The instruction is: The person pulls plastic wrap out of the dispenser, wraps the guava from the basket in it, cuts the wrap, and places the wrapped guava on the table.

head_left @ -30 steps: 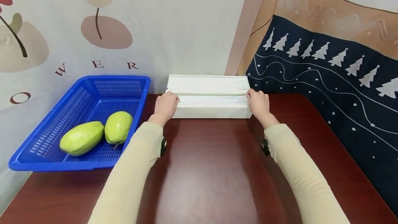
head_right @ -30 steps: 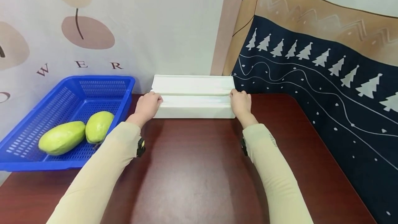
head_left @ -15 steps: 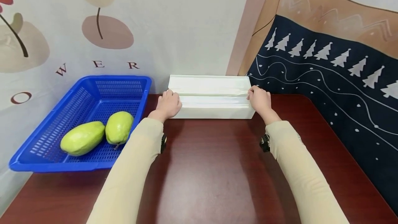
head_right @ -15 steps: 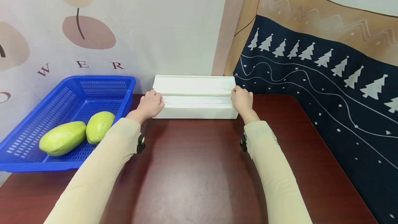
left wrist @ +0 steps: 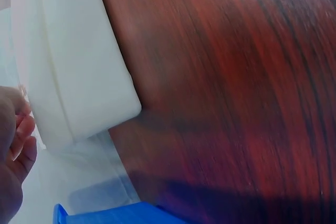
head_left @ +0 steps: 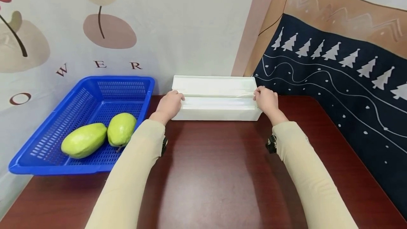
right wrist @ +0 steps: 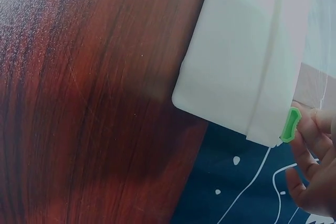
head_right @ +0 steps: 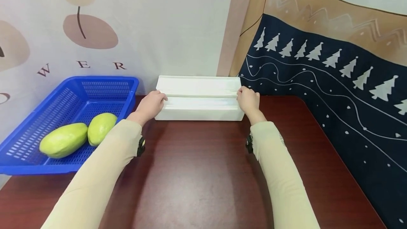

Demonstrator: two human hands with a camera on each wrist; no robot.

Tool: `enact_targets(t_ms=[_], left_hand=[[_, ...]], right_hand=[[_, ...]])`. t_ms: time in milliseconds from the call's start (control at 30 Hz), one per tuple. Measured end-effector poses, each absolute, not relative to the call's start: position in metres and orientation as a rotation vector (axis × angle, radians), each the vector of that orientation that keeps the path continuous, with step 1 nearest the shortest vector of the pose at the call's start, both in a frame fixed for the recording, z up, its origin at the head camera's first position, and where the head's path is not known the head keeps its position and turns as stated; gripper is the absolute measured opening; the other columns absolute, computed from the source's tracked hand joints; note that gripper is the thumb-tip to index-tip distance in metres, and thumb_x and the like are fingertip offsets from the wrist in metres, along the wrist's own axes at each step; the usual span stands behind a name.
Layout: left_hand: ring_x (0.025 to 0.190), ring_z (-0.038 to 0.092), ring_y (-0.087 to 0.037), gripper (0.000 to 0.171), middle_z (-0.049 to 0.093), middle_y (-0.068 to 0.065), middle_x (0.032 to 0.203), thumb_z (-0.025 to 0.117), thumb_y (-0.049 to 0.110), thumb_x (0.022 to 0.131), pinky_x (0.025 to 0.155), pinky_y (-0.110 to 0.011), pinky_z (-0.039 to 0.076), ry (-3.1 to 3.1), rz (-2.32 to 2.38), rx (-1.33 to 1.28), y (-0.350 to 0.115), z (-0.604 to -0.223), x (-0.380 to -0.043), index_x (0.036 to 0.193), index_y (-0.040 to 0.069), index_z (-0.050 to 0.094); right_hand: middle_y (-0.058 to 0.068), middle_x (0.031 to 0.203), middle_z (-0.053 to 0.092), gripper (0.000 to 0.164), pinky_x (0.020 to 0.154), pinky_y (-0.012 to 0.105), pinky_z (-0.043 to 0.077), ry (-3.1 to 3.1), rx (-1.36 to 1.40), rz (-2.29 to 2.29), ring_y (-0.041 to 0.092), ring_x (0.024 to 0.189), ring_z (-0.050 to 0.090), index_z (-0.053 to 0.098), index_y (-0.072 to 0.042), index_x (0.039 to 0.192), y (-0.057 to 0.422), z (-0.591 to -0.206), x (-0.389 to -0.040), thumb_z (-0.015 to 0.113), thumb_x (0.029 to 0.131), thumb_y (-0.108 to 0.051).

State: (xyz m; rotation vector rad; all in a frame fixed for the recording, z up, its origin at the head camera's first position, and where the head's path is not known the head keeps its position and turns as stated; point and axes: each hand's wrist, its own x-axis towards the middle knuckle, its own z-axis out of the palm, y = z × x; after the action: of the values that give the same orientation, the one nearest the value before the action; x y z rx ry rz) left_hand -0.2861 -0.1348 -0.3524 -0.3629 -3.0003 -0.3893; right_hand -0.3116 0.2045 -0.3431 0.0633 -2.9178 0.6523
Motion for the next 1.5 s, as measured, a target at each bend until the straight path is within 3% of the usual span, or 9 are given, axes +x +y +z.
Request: enact_targets(t_ms=[167, 300, 467, 633, 867, 1000, 1133, 1233, 1500], left_hand=[[0.102, 0.056, -0.031, 0.021, 0.063, -0.016, 0.105, 0.054, 0.006, 0.092, 0.091, -0.042, 0.048, -2.916, -0.316, -0.355, -0.137, -0.351, -0.285, 0.106, 0.005, 0.069], [0.098, 0.055, -0.03, 0.02, 0.062, -0.014, 0.101, 0.054, 0.016, 0.094, 0.088, -0.043, 0.045, -2.866, -0.25, -0.295, -0.135, -0.352, -0.286, 0.105, 0.008, 0.07], [0.091, 0.063, -0.031, 0.022, 0.069, -0.012, 0.101, 0.054, 0.021, 0.095, 0.081, -0.043, 0.05, -2.874, -0.293, -0.169, -0.133, -0.355, -0.291, 0.105, 0.01, 0.07], [0.089, 0.065, -0.03, 0.025, 0.07, -0.014, 0.105, 0.051, 0.02, 0.094, 0.08, -0.042, 0.052, -2.87, -0.672, -0.052, -0.132, -0.353, -0.292, 0.105, 0.007, 0.069], [0.086, 0.063, -0.024, 0.031, 0.071, -0.016, 0.096, 0.055, 0.029, 0.093, 0.083, -0.037, 0.05, -2.713, -1.255, 0.293, -0.127, -0.348, -0.294, 0.097, 0.003, 0.072], [0.062, 0.063, -0.008, 0.024, 0.072, -0.016, 0.094, 0.063, 0.02, 0.086, 0.079, -0.028, 0.052, -2.6, -1.438, 0.538, -0.123, -0.344, -0.297, 0.097, 0.002, 0.073], [0.049, 0.055, 0.003, 0.025, 0.07, -0.014, 0.106, 0.066, 0.011, 0.081, 0.067, -0.017, 0.052, -2.447, -1.704, 0.736, -0.12, -0.342, -0.299, 0.104, 0.002, 0.071], [0.053, 0.056, 0.002, 0.03, 0.067, -0.012, 0.115, 0.067, 0.005, 0.08, 0.065, -0.014, 0.052, -2.277, -1.922, 0.833, -0.118, -0.34, -0.301, 0.11, 0.002, 0.069], [0.081, 0.068, -0.012, 0.041, 0.062, -0.014, 0.122, 0.065, -0.009, 0.078, 0.08, -0.021, 0.053, -1.724, -2.366, 0.953, -0.117, -0.335, -0.303, 0.118, -0.003, 0.062]], right_hand=[[0.018, 0.1, 0.068, 0.026, 0.094, 0.047, 0.034, -2.895, 0.029, 0.794, 0.035, 0.099, 0.056, 0.058, 0.0, 0.102, 0.205, -0.342, -0.313, 0.038, 0.099, -0.015], [0.018, 0.108, 0.068, 0.03, 0.083, 0.036, 0.042, -2.894, -0.058, 0.993, 0.031, 0.097, 0.057, 0.06, 0.001, 0.104, 0.205, -0.339, -0.313, 0.039, 0.098, -0.019], [0.019, 0.108, 0.068, 0.034, 0.063, 0.021, 0.042, -2.876, -0.156, 1.159, 0.019, 0.076, 0.062, 0.062, 0.002, 0.107, 0.205, -0.336, -0.316, 0.044, 0.098, -0.025], [0.019, 0.105, 0.069, 0.028, 0.062, 0.017, 0.044, -2.793, -0.298, 1.306, 0.003, 0.059, 0.058, 0.065, 0.001, 0.105, 0.204, -0.336, -0.32, 0.055, 0.093, -0.022], [0.009, 0.09, 0.066, 0.022, 0.063, 0.015, 0.042, -2.69, -0.43, 1.414, -0.003, 0.053, 0.055, 0.066, 0.001, 0.101, 0.2, -0.338, -0.322, 0.061, 0.086, -0.015], [0.0, 0.075, 0.061, 0.023, 0.061, 0.013, 0.044, -2.629, -0.493, 1.516, -0.002, 0.052, 0.055, 0.066, 0.001, 0.104, 0.196, -0.336, -0.324, 0.061, 0.085, -0.011], [-0.01, 0.057, 0.055, 0.027, 0.055, 0.012, 0.046, -2.524, -0.559, 1.716, -0.001, 0.049, 0.054, 0.064, 0.003, 0.11, 0.196, -0.335, -0.326, 0.062, 0.084, -0.006], [-0.011, 0.05, 0.055, 0.033, 0.051, 0.013, 0.048, -2.389, -0.617, 1.934, 0.001, 0.046, 0.055, 0.06, 0.005, 0.116, 0.198, -0.334, -0.327, 0.061, 0.084, 0.0], [-0.004, 0.055, 0.06, 0.042, 0.054, 0.016, 0.052, -2.012, -0.839, 2.312, 0.005, 0.049, 0.06, 0.057, 0.0, 0.126, 0.2, -0.331, -0.33, 0.06, 0.084, 0.005]])
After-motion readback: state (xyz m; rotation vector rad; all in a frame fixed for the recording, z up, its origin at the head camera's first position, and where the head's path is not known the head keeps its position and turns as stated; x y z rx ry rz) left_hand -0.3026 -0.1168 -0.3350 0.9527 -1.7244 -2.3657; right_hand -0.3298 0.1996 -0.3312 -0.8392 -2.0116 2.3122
